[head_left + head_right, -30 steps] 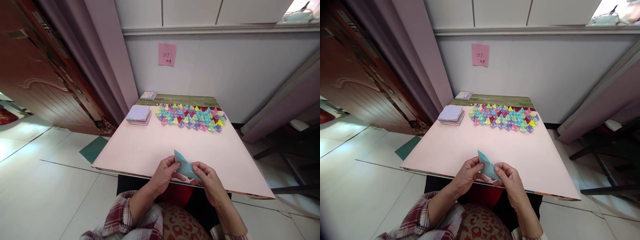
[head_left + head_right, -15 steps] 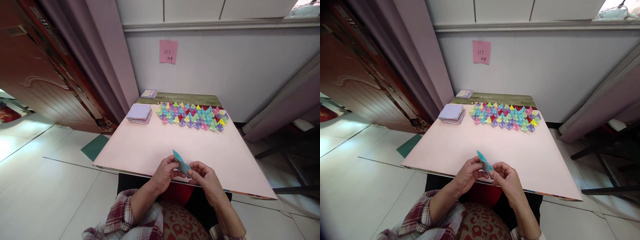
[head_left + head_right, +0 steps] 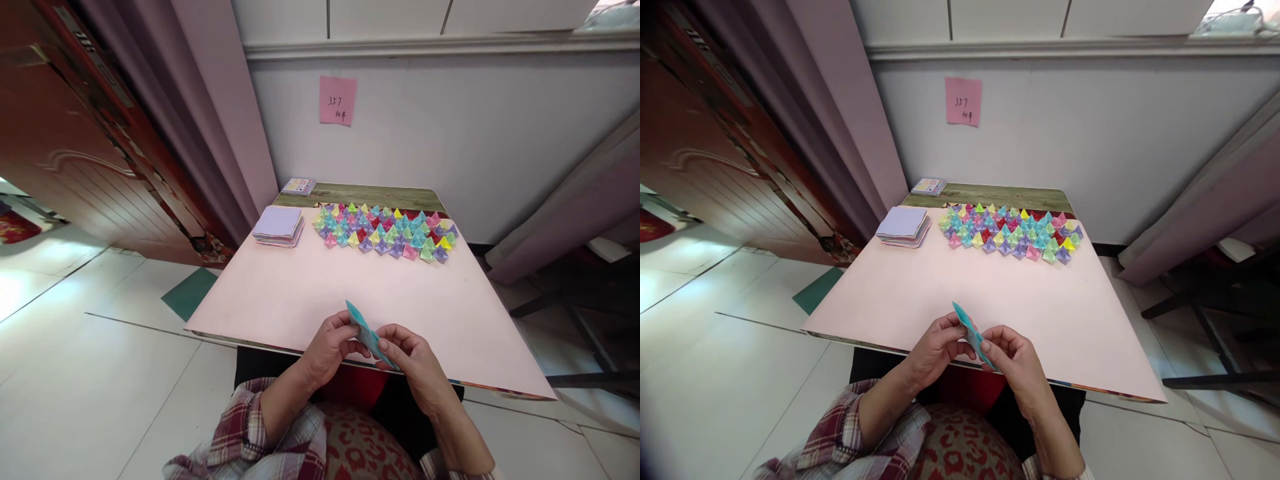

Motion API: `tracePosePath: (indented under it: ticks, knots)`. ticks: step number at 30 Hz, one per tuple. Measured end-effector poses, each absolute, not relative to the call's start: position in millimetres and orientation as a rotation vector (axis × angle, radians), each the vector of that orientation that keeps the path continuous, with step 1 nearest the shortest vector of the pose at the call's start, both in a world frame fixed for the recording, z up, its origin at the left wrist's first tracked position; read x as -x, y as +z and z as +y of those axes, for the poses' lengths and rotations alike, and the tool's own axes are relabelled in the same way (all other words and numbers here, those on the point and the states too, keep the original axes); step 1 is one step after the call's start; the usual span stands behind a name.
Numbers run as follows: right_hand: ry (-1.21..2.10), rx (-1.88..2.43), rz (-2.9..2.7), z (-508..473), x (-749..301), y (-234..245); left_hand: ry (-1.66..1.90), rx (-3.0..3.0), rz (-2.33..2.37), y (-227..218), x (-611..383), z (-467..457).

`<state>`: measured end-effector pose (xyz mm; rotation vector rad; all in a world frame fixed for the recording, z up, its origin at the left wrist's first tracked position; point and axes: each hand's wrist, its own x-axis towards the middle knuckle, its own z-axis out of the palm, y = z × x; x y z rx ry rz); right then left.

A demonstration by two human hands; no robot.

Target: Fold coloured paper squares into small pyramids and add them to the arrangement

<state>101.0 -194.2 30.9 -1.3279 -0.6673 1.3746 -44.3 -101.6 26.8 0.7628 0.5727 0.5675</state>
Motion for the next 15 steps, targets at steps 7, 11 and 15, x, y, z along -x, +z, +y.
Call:
tracePosePath:
  ticks: [7,11,15]
  knots:
    - [1.217,1.432,-0.839,-192.3,-101.2,27.0,0.565,-0.929,0.567,29.5,45.5,-103.2]
    - [1.124,1.559,-1.012,-192.0,-102.5,27.3,0.566,-1.074,0.595,32.5,44.2,-104.1]
    - [1.074,1.649,-1.082,-190.0,-100.0,30.0,0.559,-1.148,0.626,28.2,41.0,-104.8]
